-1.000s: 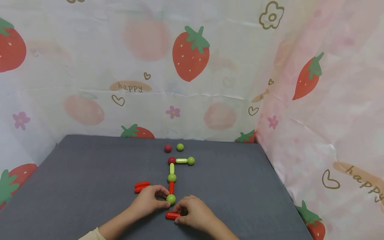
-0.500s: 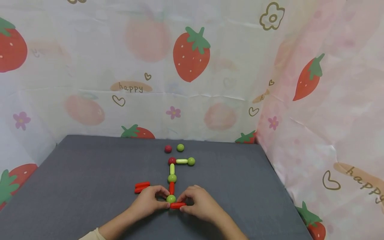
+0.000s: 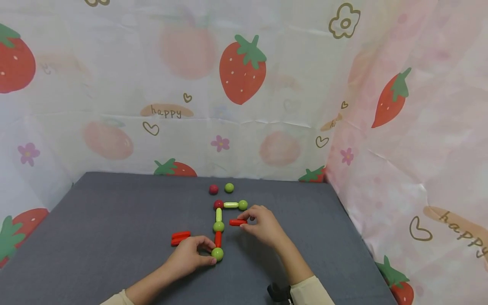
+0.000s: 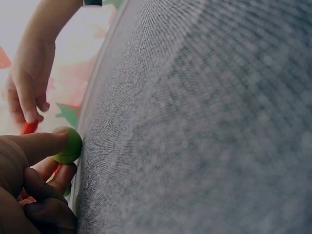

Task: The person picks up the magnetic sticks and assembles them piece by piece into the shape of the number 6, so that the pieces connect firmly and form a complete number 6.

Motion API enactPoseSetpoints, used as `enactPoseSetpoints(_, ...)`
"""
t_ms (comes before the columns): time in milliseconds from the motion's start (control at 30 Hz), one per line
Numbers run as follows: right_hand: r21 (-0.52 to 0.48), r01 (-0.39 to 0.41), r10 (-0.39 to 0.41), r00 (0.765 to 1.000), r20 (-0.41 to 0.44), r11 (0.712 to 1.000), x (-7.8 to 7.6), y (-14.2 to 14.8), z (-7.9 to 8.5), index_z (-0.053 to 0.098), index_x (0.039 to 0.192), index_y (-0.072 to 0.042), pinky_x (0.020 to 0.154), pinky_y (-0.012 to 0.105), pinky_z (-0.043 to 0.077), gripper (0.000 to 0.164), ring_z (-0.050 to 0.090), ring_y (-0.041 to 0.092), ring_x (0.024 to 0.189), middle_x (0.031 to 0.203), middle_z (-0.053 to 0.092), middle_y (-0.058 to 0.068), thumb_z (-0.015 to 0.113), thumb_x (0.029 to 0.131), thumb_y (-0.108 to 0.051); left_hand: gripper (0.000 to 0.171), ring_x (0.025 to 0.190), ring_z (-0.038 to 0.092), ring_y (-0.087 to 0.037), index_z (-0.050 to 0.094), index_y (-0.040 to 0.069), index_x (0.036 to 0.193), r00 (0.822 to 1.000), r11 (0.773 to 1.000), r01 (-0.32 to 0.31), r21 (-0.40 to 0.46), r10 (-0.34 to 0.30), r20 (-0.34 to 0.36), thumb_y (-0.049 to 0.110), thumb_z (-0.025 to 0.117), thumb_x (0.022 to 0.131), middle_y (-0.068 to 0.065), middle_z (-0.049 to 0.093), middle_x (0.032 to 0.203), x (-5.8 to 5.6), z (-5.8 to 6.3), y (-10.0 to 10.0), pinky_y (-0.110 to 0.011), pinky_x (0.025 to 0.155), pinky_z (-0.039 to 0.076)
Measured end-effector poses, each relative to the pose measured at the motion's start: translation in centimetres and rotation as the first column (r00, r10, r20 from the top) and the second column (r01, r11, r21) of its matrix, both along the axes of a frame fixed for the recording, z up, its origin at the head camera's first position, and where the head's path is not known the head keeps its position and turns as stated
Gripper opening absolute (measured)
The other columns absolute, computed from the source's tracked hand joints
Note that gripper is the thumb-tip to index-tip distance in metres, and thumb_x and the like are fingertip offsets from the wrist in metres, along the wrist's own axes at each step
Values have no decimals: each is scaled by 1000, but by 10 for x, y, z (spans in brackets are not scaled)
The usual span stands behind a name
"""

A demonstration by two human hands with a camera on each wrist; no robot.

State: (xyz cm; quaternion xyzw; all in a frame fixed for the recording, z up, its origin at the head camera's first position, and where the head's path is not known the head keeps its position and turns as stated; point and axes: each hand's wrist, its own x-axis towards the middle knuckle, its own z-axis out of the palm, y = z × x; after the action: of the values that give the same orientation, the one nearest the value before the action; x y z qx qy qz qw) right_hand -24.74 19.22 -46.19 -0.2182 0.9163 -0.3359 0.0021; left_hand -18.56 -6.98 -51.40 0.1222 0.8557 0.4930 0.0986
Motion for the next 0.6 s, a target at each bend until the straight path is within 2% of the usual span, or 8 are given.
enactPoseSetpoints(133,-3,10,-10,1000,16,1000,-13,-4,-9,78,103,-28,77,36,47,15,55,16,92,99,65,-11,80,90,-19,30,90,66,-13,73,16,100,1000,1000,10,7,-10,-5,23,91,77,6,72,92,1,0,-1,-38,82,53)
enactPoseSetpoints(300,-6,2,-2,999,52,1000,-27,-10,-22,79,102,-26,76,35,49,15,56,16,89,97,65,-8,80,90,-17,30,91,66,-15,73,15,100,1000,1000,14,15,-13,-15,23,91,77,6,72,92,1,0,-1,-38,82,53)
enactPoseSetpoints(600,-14,-14,16,991,136,1000,-30,-19,-35,79,101,-22,78,35,50,14,56,15,87,98,65,-5,79,90,-14,30,90,65,-14,73,15,100,1000,1000,17,16,-16,-17,22,91,78,6,71,93,1,0,0,-38,81,53)
